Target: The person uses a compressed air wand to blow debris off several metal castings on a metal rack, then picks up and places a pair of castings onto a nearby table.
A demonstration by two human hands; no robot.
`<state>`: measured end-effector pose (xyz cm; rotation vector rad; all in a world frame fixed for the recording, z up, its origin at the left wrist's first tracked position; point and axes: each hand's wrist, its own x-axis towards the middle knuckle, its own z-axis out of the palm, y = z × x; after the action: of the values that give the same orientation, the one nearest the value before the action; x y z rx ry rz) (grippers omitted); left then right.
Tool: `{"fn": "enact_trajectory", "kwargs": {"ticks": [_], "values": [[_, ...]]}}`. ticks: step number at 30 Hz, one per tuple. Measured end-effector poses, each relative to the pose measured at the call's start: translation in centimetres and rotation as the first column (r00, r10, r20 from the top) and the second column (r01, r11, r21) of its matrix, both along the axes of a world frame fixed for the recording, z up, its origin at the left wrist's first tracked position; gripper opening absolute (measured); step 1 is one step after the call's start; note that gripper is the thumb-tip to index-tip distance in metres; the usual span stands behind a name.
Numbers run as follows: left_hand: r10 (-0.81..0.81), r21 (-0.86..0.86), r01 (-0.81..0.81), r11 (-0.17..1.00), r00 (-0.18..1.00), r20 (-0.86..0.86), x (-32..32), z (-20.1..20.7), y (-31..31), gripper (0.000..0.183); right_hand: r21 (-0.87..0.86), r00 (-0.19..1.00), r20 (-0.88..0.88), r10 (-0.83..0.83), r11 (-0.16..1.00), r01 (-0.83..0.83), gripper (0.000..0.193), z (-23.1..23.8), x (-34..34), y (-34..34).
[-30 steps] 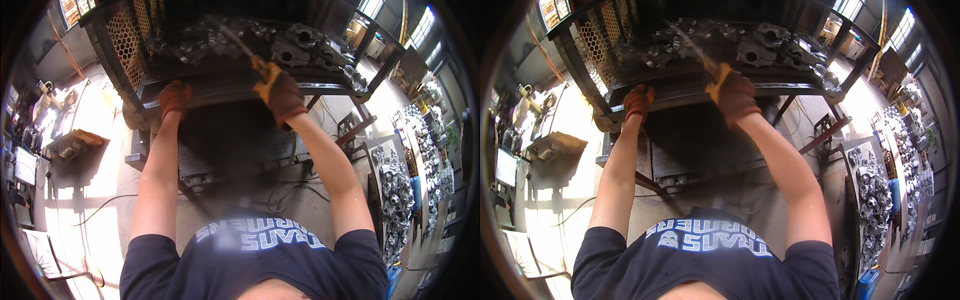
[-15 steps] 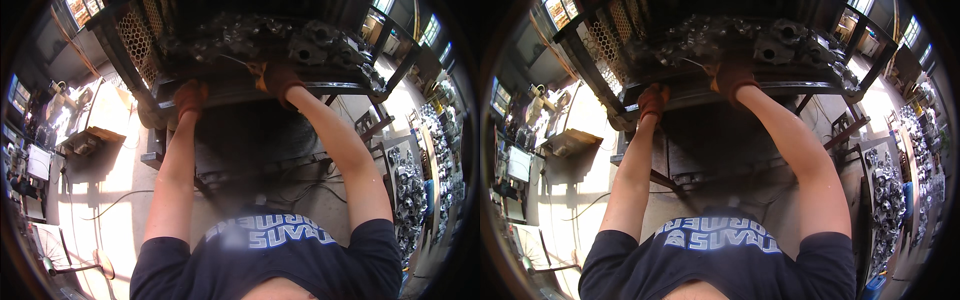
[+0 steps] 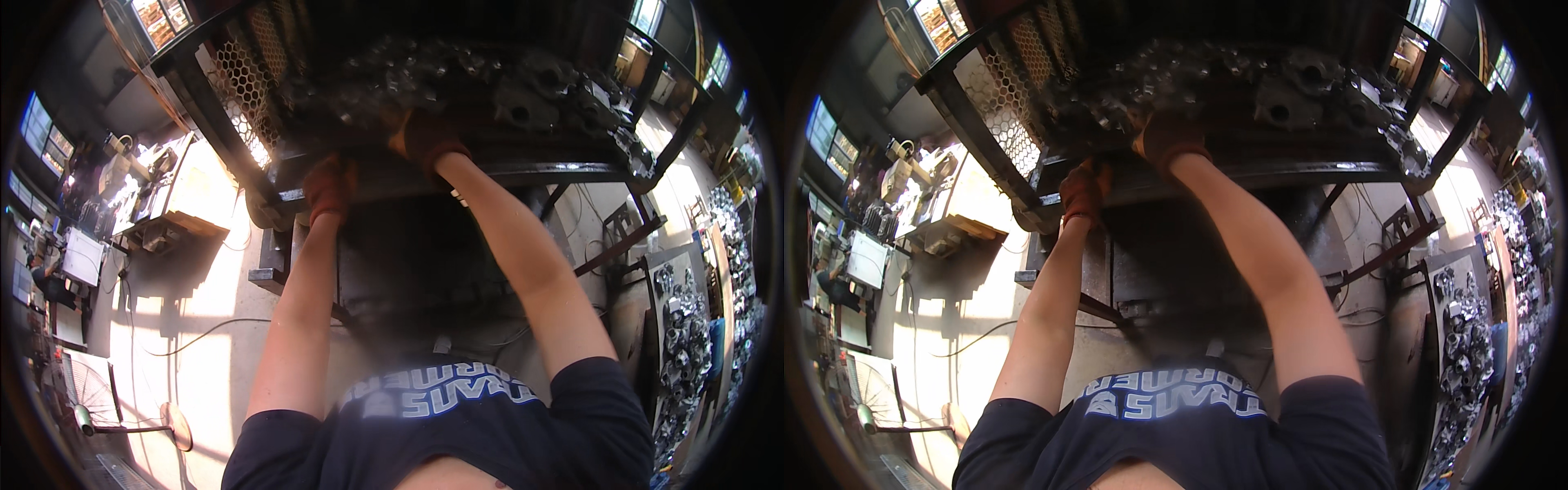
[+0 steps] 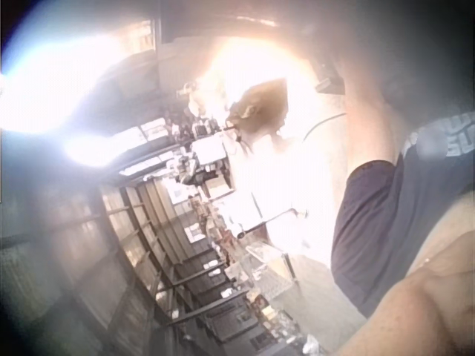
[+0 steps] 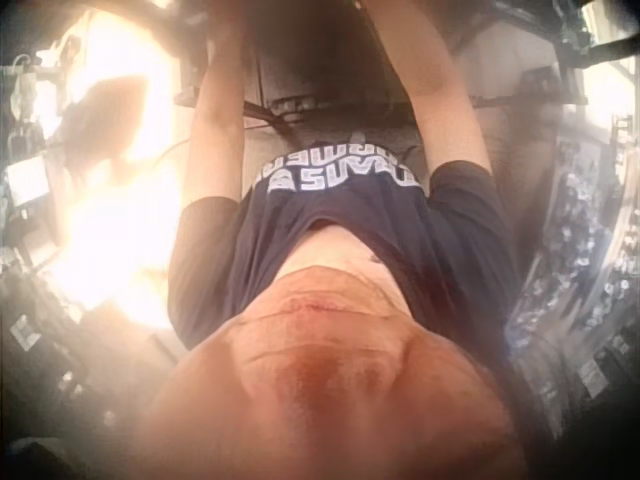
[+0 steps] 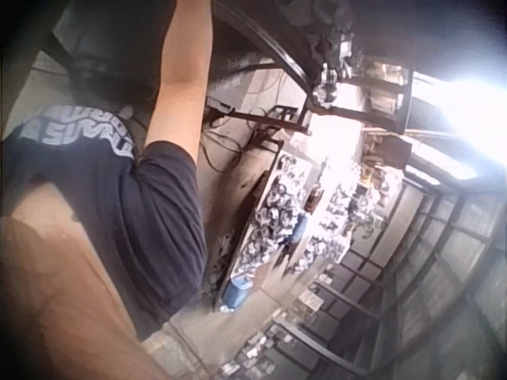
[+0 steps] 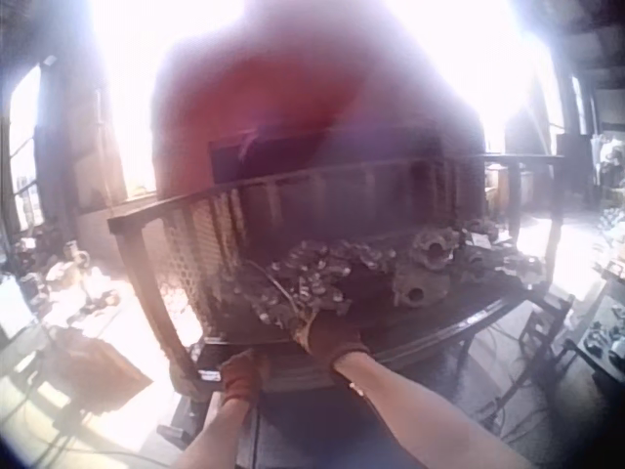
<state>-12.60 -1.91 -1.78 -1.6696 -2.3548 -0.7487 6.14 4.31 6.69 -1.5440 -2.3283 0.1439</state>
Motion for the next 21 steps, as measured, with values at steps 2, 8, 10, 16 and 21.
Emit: {"fn": "enact_trajectory", "kwargs": {"ticks": [2,8,10,16,21], "values": [[0.032,-0.077,-0.028,0.997,0.998,0.050,0.0,-0.1,-0.3,0.039,-0.031,0.998,-0.051,0.041,0.999,-0.043,0.047,2.1,-0.2,-2.0],[-0.080,0.034,0.081,0.996,0.996,-0.026,0.4,0.1,-1.4,0.038,-0.095,0.973,-0.218,0.079,0.990,-0.102,0.048,2.3,0.1,-0.6],[-0.041,-0.008,0.041,0.999,0.998,-0.049,0.8,0.5,-1.0,0.037,-0.066,0.964,-0.234,0.128,0.987,-0.147,0.048,2.2,0.9,0.1],[-0.101,-0.030,0.102,0.994,0.994,0.032,1.8,1.6,-1.8,0.041,-0.266,0.992,0.060,0.108,0.960,-0.089,0.053,1.7,3.4,1.1],[-0.049,0.065,0.053,0.996,0.997,-0.065,-0.2,-0.6,-1.3,0.034,-0.014,0.976,-0.139,0.170,0.985,-0.173,0.052,-0.4,8.5,-0.2]]}}
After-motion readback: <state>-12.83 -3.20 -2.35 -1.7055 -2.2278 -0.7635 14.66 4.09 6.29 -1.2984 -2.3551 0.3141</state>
